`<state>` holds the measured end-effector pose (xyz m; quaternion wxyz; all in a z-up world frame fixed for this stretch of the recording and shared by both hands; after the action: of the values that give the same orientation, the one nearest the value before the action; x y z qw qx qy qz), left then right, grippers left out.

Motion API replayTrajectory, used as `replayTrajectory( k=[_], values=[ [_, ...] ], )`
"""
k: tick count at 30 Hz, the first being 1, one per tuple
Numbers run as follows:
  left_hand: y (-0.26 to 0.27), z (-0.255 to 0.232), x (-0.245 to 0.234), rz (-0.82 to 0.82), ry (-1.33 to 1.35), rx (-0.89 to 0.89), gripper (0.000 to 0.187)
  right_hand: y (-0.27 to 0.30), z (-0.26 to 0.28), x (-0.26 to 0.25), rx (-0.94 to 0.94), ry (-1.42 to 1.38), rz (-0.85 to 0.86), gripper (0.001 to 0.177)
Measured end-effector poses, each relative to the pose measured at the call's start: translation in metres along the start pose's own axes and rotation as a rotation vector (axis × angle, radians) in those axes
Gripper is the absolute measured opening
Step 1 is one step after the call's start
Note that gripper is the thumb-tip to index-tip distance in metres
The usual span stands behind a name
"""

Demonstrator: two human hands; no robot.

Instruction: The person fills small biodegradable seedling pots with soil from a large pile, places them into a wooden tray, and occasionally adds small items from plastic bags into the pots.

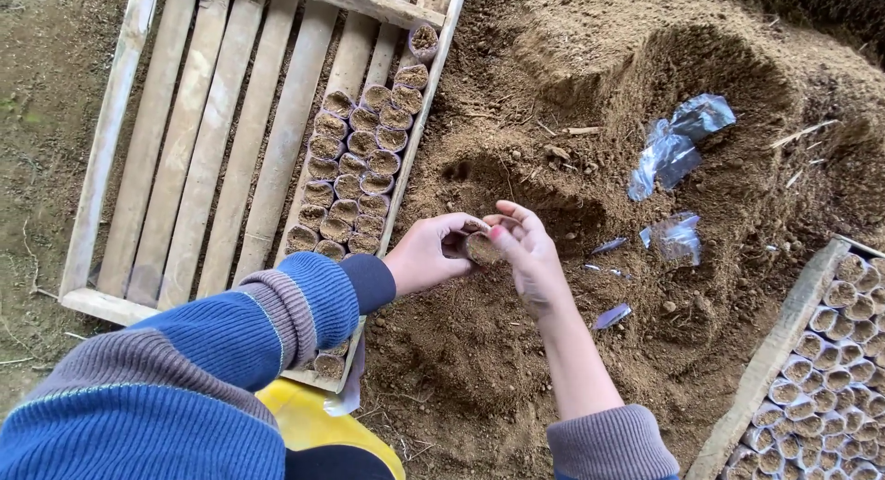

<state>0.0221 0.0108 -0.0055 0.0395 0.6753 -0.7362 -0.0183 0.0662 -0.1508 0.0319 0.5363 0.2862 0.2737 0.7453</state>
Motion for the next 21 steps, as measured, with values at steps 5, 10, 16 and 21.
replayTrajectory(
  k=[5,10,16,21],
  values=[
    [-0.002,-0.006,-0.004,-0.024,0.077,0.002,0.046,0.000,-0.001,0.002,0.055,0.011,0.043,0.068],
    [-0.004,-0.019,-0.007,-0.044,-0.027,0.081,0.036,-0.004,-0.002,0.008,0.036,0.047,-0.066,0.058],
    [-0.007,-0.012,-0.003,0.007,-0.100,0.168,0.046,-0.001,0.006,0.012,-0.060,0.210,-0.196,0.044],
    [-0.003,-0.012,-0.012,-0.057,0.049,0.093,0.048,0.005,0.014,-0.011,0.144,0.060,0.038,0.032]
  ],
)
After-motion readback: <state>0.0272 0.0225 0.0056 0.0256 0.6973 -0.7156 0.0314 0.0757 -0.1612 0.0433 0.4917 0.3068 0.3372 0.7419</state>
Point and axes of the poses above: each hand's wrist, its own y-axis away from the middle knuckle, its own x-axis out of the palm, z = x × y, the point moved 3 cm from there along -y, towards the middle knuckle, and after that the axes turned 15 degrees about x, right-handed, at the moved point
